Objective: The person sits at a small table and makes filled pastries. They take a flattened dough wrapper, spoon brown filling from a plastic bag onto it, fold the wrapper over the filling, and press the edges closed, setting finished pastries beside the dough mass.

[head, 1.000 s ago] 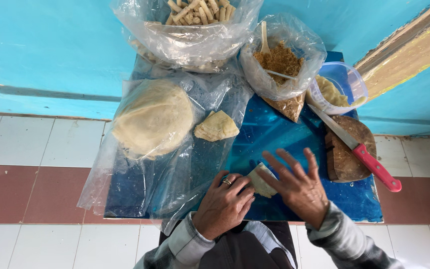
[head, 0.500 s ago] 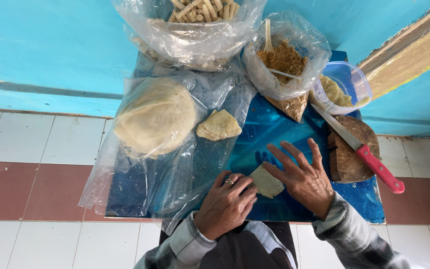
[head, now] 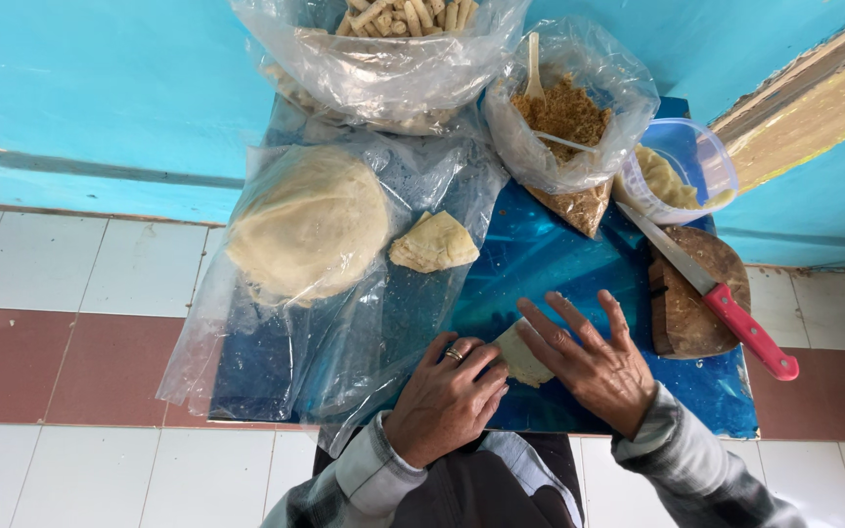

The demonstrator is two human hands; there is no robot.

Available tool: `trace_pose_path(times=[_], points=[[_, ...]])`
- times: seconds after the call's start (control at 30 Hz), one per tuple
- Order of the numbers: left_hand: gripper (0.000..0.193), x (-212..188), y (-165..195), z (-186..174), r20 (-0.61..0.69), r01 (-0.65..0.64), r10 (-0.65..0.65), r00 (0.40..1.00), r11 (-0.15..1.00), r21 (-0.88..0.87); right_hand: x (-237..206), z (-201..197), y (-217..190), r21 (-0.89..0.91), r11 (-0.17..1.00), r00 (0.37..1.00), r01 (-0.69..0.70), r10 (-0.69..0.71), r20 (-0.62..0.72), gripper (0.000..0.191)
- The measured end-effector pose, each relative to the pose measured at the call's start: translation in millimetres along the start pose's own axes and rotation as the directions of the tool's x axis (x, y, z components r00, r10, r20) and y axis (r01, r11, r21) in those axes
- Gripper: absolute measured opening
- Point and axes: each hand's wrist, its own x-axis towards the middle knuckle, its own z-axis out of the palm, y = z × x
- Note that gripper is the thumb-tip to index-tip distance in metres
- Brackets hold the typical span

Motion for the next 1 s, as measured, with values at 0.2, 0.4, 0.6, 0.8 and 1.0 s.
trace_pose_path(times=[0.2, 0.4, 0.6, 0.8, 1.0], points=[[0.021, 1.3, 1.7, -1.2, 0.002, -0.002, 0.002, 1.0, 1.0, -0.015, -2.2, -8.6, 23.2, -0.127, 0.991, 0.999, -0.043, 0.042, -0.014, 0.046], [0.023, 1.0, 1.2, -1.6, -0.004, -0.01, 0.01, 1.0, 1.0, 0.0, 0.0, -1.2, 1.5, 0.007, 1.0, 0.999, 0.02, -0.02, -0.047, 0.05], [0.02, 1.3, 0.0, -0.1, 0.008, 0.004, -0.004, 1.0, 1.0, -0.03, -13.9, -13.9, 73.2, 0.137, 0.947, 0.924, -0.29, 0.314, -0.218, 0.032], [0.018, 2.4, 2.2, -3.9, -0.01, -0.004, 0.004, 1.0, 0.998, -0.055, 7.6, 8.0, 155.8, -0.424, 0.771, 0.877, -0.475, 0.455, -0.154, 0.034], [0.018, 1.4, 1.7, -7.4, -0.006, 0.021, -0.022, 1.0, 0.993, -0.113, 18.4, 12.7, 169.7, 0.154, 0.77, 0.75, -0.62, 0.638, -0.173, 0.019]])
